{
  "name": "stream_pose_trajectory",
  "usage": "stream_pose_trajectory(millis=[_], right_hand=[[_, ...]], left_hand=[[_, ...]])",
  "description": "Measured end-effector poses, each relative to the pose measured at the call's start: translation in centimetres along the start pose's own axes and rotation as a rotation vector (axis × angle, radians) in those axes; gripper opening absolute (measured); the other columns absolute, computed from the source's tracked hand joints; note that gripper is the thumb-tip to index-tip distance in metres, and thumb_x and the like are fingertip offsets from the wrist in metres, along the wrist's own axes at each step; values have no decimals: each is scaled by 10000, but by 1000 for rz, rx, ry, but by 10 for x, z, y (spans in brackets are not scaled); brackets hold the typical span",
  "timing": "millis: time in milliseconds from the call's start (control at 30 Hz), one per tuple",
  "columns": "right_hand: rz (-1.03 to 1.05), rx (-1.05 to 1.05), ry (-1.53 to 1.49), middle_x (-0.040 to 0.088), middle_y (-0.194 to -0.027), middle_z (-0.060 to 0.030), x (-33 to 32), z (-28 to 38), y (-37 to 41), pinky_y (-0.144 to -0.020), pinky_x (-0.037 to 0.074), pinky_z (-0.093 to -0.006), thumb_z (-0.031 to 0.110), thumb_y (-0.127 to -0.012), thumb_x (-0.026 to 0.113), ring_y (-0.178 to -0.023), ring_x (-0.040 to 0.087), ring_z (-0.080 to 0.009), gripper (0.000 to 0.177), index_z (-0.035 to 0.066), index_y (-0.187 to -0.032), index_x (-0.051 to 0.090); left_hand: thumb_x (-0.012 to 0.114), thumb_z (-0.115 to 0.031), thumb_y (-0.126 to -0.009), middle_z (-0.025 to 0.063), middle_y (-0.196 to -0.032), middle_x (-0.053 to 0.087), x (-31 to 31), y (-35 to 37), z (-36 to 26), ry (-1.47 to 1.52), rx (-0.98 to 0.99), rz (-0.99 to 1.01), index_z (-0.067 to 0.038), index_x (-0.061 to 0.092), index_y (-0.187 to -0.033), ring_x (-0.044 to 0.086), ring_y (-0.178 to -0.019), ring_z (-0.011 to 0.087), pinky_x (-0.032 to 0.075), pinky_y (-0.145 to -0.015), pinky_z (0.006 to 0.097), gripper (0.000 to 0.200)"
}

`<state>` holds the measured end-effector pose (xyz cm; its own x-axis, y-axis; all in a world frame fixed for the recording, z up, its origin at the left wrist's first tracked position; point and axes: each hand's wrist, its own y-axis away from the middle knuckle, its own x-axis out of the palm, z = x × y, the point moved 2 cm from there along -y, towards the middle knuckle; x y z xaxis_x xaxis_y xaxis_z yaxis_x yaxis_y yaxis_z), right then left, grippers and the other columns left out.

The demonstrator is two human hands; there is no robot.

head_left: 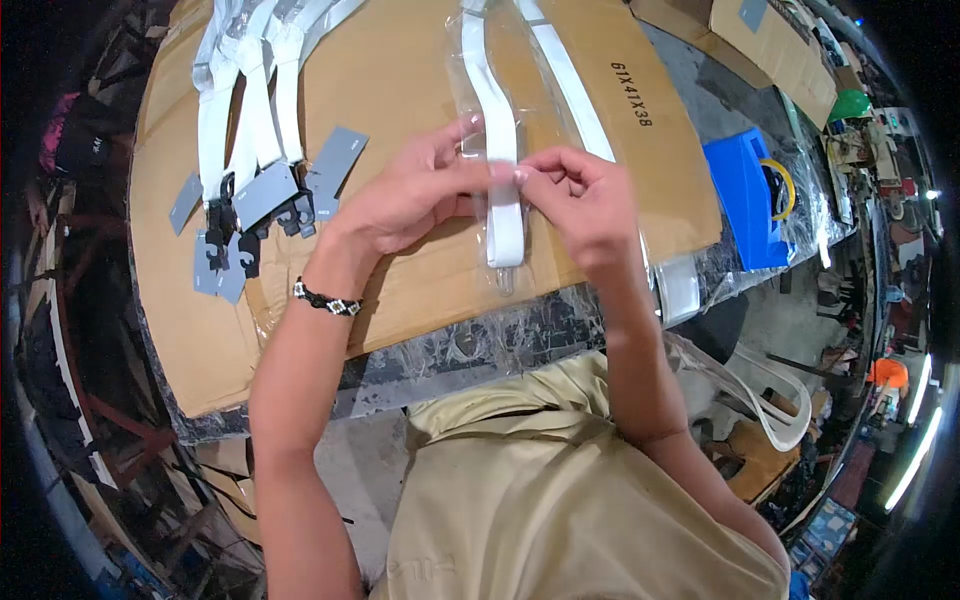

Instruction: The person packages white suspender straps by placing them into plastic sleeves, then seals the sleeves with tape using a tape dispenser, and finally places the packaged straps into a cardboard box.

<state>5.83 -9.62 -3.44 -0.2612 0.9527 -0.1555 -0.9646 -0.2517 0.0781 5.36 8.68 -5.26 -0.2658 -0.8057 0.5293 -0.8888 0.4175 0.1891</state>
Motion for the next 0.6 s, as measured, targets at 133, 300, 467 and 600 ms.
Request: stream_pose_trajectory(millis=[133,300,467,600], right_hand=[[-58,28,-6,548,-680,61,1,-3,0,-525,350,-188,90,-868,731,-612,456,-5,148,-22,-873,634],[-76,25,86,579,-682,34,-3,-9,-6,-530,374,-203,139,-866,747,-624,488,-30,198,-34,-912,661],[38,101,8,627,-706,-2,-7,-14,-18,-556,411,-222,162,-858,758,-631,525,-59,241,-56,-939,696],[17,100,-175,635,-711,-16,-4,-19,-21,-570,438,-222,143,-859,754,-632,554,-66,202,-47,-896,696]], left_hand=[[678,18,-867,-29,-742,528,-2,0,0,-55,-4,-12,9,277,-1526,570,-719,65,509,-745,229,771],[676,37,-859,-53,-696,489,7,2,-8,-39,-41,-60,7,256,-1538,536,-679,39,485,-690,213,799],[666,17,-879,-34,-783,579,-11,-3,6,-70,-32,-21,-10,329,-1510,579,-710,50,503,-700,227,716],[662,-24,-900,30,-991,683,11,-3,-2,15,-29,-54,1,407,-1445,657,-823,91,527,-738,240,602]])
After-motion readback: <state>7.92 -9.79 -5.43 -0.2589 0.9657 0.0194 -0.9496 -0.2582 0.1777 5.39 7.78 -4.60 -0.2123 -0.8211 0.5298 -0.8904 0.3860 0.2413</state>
